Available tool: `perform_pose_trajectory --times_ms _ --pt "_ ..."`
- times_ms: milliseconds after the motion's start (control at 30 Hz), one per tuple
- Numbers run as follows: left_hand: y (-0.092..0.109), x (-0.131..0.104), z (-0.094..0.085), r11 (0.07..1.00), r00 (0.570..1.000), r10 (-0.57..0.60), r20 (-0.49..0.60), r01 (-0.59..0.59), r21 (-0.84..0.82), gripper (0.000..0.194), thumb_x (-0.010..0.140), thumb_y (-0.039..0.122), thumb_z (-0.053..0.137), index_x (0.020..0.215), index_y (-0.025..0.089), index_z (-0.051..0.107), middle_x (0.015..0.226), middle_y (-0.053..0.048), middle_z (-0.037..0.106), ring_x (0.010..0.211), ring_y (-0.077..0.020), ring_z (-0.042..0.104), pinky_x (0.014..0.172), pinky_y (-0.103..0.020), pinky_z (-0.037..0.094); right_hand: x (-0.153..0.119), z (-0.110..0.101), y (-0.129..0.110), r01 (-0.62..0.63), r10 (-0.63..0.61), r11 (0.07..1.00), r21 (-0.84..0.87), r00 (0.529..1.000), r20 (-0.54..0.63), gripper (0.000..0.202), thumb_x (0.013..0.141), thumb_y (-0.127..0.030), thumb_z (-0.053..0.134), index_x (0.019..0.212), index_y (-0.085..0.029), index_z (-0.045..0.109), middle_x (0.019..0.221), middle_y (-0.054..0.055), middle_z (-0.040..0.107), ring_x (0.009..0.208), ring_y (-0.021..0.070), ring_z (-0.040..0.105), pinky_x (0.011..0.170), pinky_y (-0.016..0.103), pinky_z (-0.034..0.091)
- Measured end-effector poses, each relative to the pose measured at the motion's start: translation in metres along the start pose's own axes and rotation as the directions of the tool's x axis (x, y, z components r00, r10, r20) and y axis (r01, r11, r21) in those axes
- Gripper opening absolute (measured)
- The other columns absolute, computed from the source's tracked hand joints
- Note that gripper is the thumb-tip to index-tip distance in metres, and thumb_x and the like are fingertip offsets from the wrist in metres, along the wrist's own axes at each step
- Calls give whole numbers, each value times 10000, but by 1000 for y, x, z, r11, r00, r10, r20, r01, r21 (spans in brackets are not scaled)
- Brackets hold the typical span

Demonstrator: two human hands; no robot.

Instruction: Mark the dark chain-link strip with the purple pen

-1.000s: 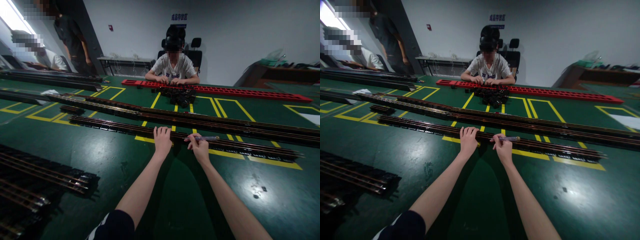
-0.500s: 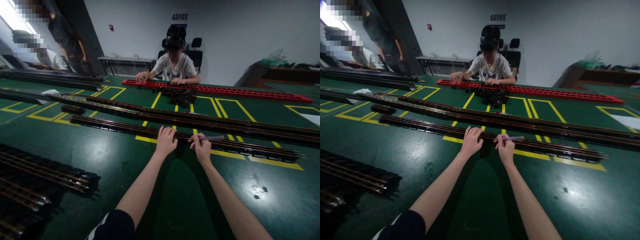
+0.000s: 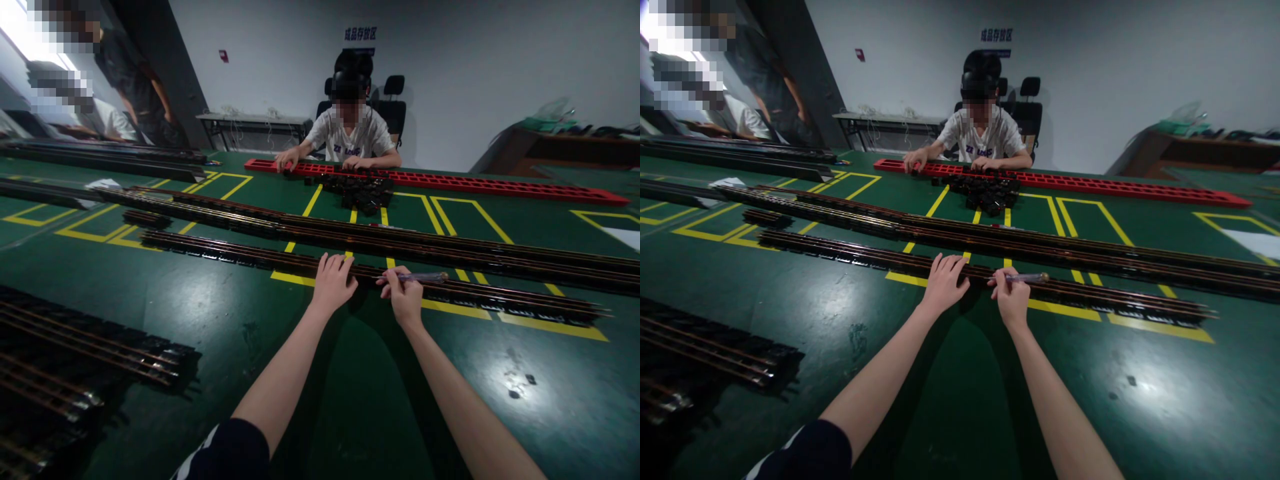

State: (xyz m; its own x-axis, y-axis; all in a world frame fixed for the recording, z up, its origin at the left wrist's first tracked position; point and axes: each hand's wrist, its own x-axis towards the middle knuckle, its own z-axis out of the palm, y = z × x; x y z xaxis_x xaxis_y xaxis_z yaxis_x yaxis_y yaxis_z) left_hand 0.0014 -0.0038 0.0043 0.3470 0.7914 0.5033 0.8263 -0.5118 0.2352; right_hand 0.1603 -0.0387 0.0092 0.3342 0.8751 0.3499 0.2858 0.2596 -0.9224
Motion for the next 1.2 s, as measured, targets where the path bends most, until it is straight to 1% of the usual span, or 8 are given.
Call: perform_pose_trajectory --times_ms 333,500,567,733,933,1067,1200 --pt "0 1 0 1000 1000 0 -16 0 5 301 876 280 513 1148 181 595 1151 -73 661 1149 -217 566 1141 -461 299 -1 0 -2 11 -11 1000 -13 1000 -29 317 845 -473 542 713 -184 560 579 17 650 375 101 527 401 230 425" --pt "-1 1 3 1000 999 16 -36 -15 25 298 860 271 542 1131 168 611 1117 -74 670 1118 -216 577 1132 -454 319 -1 0 2 -2 -2 1000 -25 990 -141 360 845 -508 523 709 -177 549 549 8 625 359 95 508 373 216 387" --pt "-1 1 5 999 999 20 -46 -19 31 299 855 267 550 1127 163 617 1108 -74 674 1108 -216 582 1129 -449 326 0 0 5 -7 2 1000 -29 986 -168 373 839 -527 521 708 -178 545 537 3 619 351 95 501 368 215 381" --pt "0 2 6 999 998 25 -51 -23 43 281 857 241 540 1112 165 629 1097 -73 680 1102 -221 588 1123 -448 333 2 0 4 10 -13 999 -30 994 -107 392 822 -554 530 685 -187 541 534 8 614 347 101 501 363 225 374" --pt "1 3 5 998 998 41 -42 -39 59 275 876 231 513 1122 171 621 1087 -66 683 1092 -209 592 1119 -439 331 2 2 0 9 -9 1000 -4 994 -105 383 821 -541 541 684 -184 543 537 10 605 356 101 503 372 227 378" --pt "0 3 5 997 999 45 -10 -44 65 286 893 227 485 1140 170 617 1108 -70 680 1096 -211 589 1111 -449 330 3 3 2 11 -11 1000 -3 994 -106 395 817 -557 539 684 -184 541 533 15 609 350 102 497 364 225 377" --pt "-1 3 7 996 999 53 -3 -52 73 302 902 220 460 1156 173 615 1130 -73 674 1103 -219 583 1101 -458 333 4 1 5 13 -14 1000 -4 995 -98 403 819 -566 533 693 -183 548 543 24 622 363 108 508 367 228 391"
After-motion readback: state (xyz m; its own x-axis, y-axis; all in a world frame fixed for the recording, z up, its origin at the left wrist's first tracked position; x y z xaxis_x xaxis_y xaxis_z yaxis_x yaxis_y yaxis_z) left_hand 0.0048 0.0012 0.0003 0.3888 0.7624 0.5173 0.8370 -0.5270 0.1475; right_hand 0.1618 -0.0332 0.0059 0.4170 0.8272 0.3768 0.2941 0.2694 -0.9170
